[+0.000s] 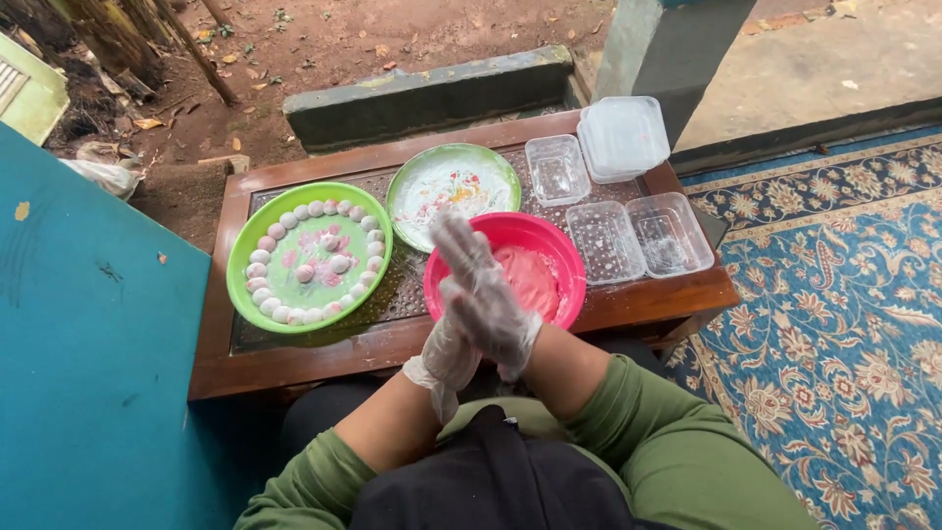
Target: The person is shaping small balls from pink dough using their hands and placing them onto a green tray.
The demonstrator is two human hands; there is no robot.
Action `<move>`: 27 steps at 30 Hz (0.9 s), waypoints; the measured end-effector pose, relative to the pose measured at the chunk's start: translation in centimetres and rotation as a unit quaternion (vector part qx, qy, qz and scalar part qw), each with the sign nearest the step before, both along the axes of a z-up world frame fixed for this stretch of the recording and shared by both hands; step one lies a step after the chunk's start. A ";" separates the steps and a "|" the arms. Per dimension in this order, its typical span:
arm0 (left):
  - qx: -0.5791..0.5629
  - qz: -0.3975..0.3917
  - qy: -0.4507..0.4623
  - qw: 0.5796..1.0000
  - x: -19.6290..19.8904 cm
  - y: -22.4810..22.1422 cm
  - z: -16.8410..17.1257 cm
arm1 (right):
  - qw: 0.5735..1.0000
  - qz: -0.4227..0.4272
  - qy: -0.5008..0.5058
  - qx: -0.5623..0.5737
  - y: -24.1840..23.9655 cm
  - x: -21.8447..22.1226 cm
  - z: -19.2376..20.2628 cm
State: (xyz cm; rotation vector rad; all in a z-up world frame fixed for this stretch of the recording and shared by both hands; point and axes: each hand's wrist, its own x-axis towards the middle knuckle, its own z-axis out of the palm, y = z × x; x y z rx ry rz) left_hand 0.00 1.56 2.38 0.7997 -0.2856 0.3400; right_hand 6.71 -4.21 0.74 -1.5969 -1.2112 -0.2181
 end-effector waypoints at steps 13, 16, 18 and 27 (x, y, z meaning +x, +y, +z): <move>0.043 0.020 0.010 0.999 1.0 -0.6 2.7 | 0.999 -0.002 -0.037 0.015 0.4 2.5 -0.9; 0.029 0.022 0.040 0.999 0.9 0.3 1.5 | 0.995 0.015 -0.097 0.013 1.2 0.3 -1.0; 0.021 0.023 0.058 0.998 1.1 1.1 0.6 | 0.987 0.016 -0.162 -0.010 0.9 -1.4 -2.7; 0.058 0.007 0.091 0.994 0.9 -0.8 3.7 | 1.000 0.017 -0.008 0.003 1.0 5.1 -4.4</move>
